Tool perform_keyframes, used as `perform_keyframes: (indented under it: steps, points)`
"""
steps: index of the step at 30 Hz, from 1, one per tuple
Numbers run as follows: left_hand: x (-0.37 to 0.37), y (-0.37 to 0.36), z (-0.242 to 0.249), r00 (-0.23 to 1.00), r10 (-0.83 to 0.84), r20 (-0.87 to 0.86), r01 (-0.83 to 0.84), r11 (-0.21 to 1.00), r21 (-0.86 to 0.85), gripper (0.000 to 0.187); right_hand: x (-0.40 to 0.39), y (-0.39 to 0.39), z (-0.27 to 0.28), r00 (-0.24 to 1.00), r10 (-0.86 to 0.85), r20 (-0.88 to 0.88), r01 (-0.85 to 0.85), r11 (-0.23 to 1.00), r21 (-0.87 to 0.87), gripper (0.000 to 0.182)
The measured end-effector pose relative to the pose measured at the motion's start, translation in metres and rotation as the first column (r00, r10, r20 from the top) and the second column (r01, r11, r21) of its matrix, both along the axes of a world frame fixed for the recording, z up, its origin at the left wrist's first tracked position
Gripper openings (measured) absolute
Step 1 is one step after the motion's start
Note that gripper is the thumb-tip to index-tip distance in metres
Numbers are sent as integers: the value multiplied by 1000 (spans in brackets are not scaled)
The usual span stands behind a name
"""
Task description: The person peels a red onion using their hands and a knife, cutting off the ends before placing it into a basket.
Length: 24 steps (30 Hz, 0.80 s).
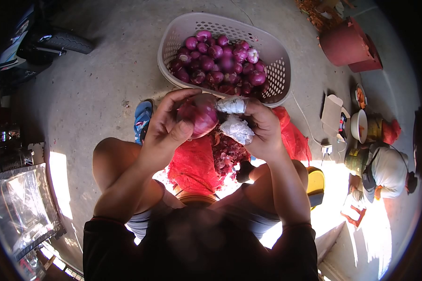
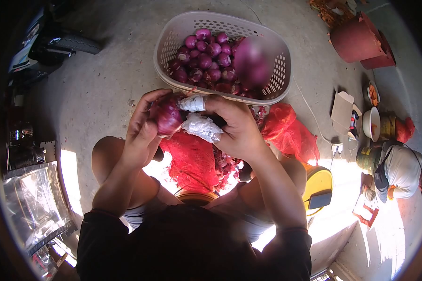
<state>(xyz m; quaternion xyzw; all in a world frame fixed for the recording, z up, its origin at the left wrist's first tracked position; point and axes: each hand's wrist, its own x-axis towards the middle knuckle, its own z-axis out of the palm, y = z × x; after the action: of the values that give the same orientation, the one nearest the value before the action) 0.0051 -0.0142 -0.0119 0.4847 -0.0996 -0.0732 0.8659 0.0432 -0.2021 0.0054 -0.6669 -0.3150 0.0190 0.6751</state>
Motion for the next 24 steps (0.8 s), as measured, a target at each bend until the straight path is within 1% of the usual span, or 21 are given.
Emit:
perform_keyframes:
  steps: [3, 6, 12, 15, 18, 21, 22, 24]
  points:
    - [0, -2, -2, 1000, 19, 9, -19, 1000, -9, 59, 0, 3, -1, 998, -27, 49, 26, 1000, 12, 27]
    - [-1, -1, -4, 1000, 3, 7, -2, 1000, -15, 59, -1, 5, -5, 996, -48, 73, 44, 998, 52, 27]
    - [-1, -3, -3, 1000, 16, 14, -16, 1000, -12, 58, -6, 9, -11, 995, -96, -8, 96, 990, 106, 26]
    - [0, -2, -6, 999, 32, 32, -32, 999, 1, 58, -6, 7, -8, 993, -113, -11, 114, 993, 29, 25]
    - [-1, -3, -6, 998, 40, 50, -40, 999, 6, 59, -5, 6, -10, 989, -135, -60, 139, 989, 54, 25]
    - [0, -3, -3, 999, 31, 37, -30, 999, -23, 60, -6, 2, -15, 977, -134, -163, 152, 983, 104, 28]
    - [0, -2, -3, 999, 31, 39, -31, 999, -21, 60, -6, 4, -11, 985, -117, -126, 135, 980, 144, 31]
    - [0, -2, -3, 999, 32, 43, -31, 999, -16, 60, -6, 1, -6, 981, -13, -195, 54, 977, 206, 32]
